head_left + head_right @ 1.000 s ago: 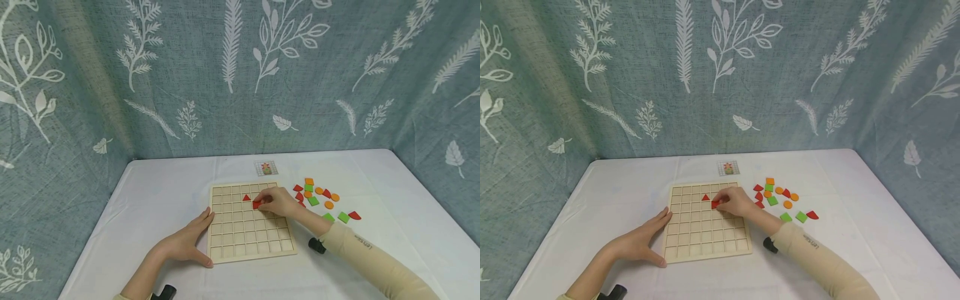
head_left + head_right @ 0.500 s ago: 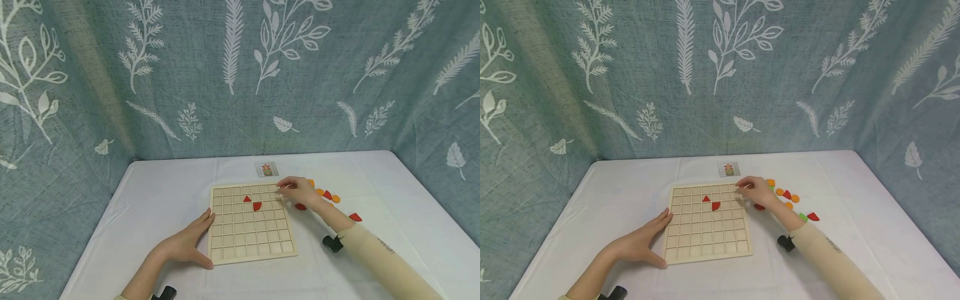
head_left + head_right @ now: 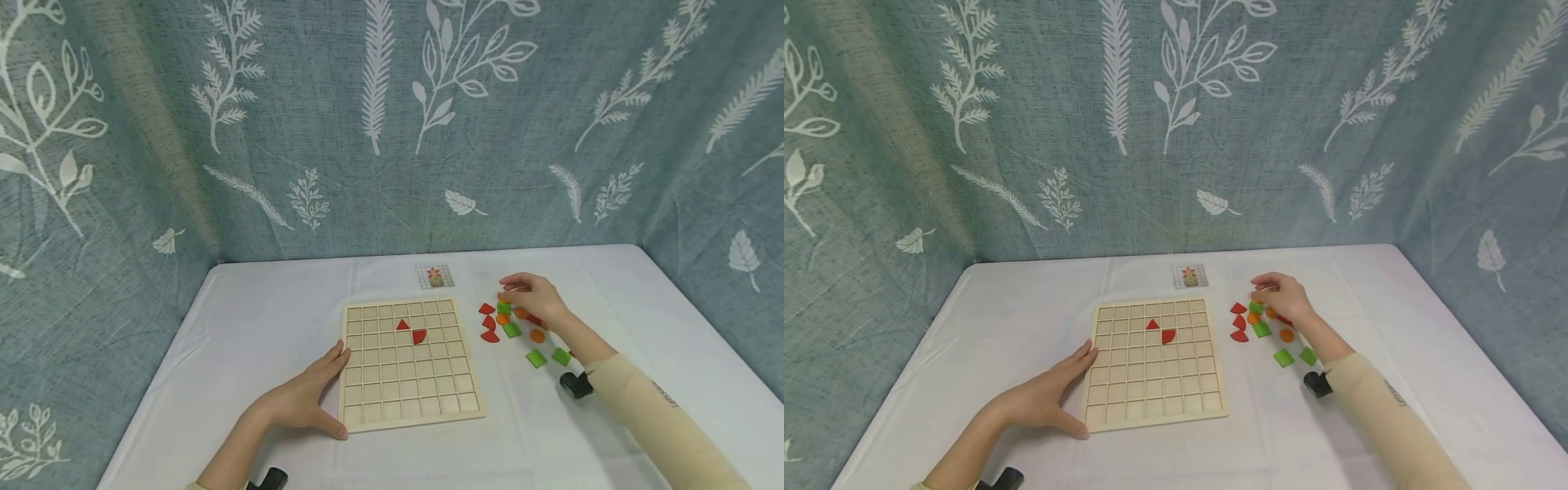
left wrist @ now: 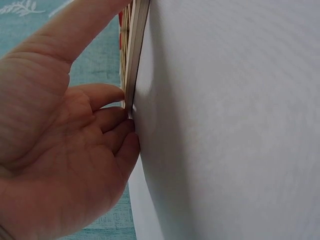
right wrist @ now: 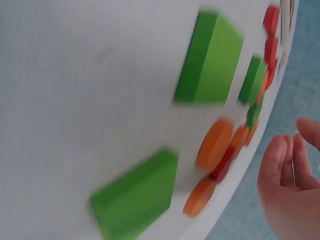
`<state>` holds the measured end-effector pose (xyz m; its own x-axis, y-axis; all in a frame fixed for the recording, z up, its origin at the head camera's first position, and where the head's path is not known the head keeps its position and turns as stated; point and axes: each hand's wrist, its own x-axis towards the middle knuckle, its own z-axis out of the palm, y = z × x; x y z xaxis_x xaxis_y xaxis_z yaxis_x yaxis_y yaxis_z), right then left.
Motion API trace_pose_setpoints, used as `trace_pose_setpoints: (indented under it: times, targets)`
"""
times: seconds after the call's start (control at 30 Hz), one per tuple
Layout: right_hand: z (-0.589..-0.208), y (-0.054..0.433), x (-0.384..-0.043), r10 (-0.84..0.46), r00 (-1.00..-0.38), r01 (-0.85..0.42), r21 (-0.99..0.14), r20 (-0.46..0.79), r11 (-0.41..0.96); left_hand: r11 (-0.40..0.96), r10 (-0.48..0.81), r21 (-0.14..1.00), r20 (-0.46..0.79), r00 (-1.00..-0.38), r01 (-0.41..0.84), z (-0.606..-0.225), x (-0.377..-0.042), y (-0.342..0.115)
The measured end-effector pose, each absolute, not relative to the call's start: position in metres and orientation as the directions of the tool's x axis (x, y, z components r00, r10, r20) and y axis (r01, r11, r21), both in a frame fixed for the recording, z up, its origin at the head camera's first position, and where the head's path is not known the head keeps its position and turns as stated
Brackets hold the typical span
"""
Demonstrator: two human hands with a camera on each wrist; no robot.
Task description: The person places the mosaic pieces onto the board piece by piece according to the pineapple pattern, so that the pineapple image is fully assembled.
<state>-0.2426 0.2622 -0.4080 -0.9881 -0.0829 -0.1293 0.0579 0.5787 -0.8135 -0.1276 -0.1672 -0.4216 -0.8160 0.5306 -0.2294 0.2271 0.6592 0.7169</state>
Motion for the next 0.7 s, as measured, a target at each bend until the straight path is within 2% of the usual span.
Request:
trace_pose_setpoints:
  times: [0.23,0.53,0.7]
  targets:
    - [-0.411,0.275,-0.254,-0.033,-0.988,0.093,-0.744,-0.153,0.662,0.655,0.534,0.719,-0.223,-0.816,0.232,-0.42,-0.127,-0.167]
    - [-0.414,0.281,-0.255,-0.106,-0.975,0.057,-0.677,-0.198,0.733,0.656,0.532,0.719,-0.225,-0.816,0.23,-0.421,-0.126,-0.166]
    - [-0.415,0.281,-0.259,-0.096,-0.971,0.075,-0.659,-0.219,0.749,0.659,0.531,0.717,-0.227,-0.816,0.229,-0.42,-0.128,-0.167]
